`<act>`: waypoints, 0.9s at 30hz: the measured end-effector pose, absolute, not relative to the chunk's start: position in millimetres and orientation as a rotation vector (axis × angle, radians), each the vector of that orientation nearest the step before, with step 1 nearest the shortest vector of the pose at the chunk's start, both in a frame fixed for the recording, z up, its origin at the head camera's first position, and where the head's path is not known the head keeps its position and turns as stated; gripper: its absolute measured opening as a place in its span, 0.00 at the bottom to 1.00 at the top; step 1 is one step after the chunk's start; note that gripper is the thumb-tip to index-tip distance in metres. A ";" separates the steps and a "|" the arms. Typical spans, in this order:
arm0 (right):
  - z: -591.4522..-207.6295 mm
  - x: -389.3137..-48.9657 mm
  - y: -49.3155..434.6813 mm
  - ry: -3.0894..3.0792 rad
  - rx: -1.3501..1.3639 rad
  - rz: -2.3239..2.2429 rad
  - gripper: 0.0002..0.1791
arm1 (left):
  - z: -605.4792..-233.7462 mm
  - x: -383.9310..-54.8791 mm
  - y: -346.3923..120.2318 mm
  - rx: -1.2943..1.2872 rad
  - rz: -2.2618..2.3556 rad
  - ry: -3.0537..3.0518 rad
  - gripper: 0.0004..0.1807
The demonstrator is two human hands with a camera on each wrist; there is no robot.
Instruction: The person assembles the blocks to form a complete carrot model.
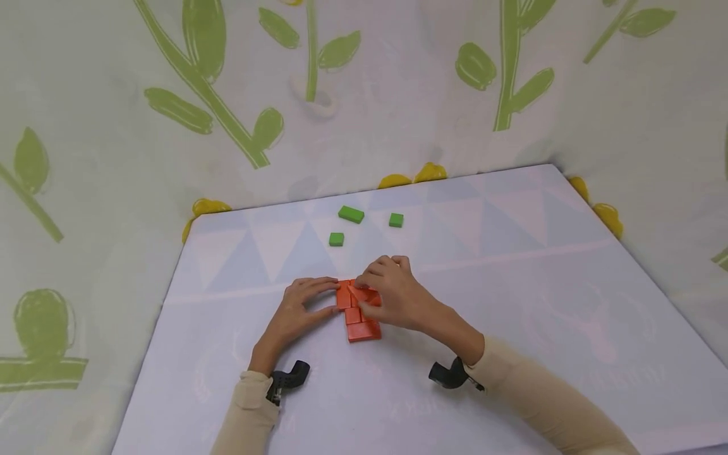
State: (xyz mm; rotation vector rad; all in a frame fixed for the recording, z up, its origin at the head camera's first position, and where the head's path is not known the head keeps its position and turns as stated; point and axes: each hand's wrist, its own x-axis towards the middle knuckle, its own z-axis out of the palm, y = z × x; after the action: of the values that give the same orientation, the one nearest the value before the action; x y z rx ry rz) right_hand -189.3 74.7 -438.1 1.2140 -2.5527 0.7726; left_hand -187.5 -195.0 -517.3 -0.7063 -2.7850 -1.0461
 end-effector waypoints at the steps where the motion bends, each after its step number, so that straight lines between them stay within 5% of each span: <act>1: -439.6 -185.5 74.8 -2.546 1.227 0.770 0.11 | -518.1 -187.9 -195.4 -0.707 -1.053 -2.784 0.24; 27: -471.2 -141.8 73.4 -2.429 1.428 0.775 0.13 | -519.2 -187.5 -196.9 -0.710 -1.042 -2.777 0.25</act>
State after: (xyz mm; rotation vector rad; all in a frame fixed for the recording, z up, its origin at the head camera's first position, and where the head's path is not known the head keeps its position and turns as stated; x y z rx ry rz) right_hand -141.8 73.4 -471.2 1.4281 -2.4294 0.7752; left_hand -187.5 -196.9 -519.2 -0.7096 -2.7767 -1.0420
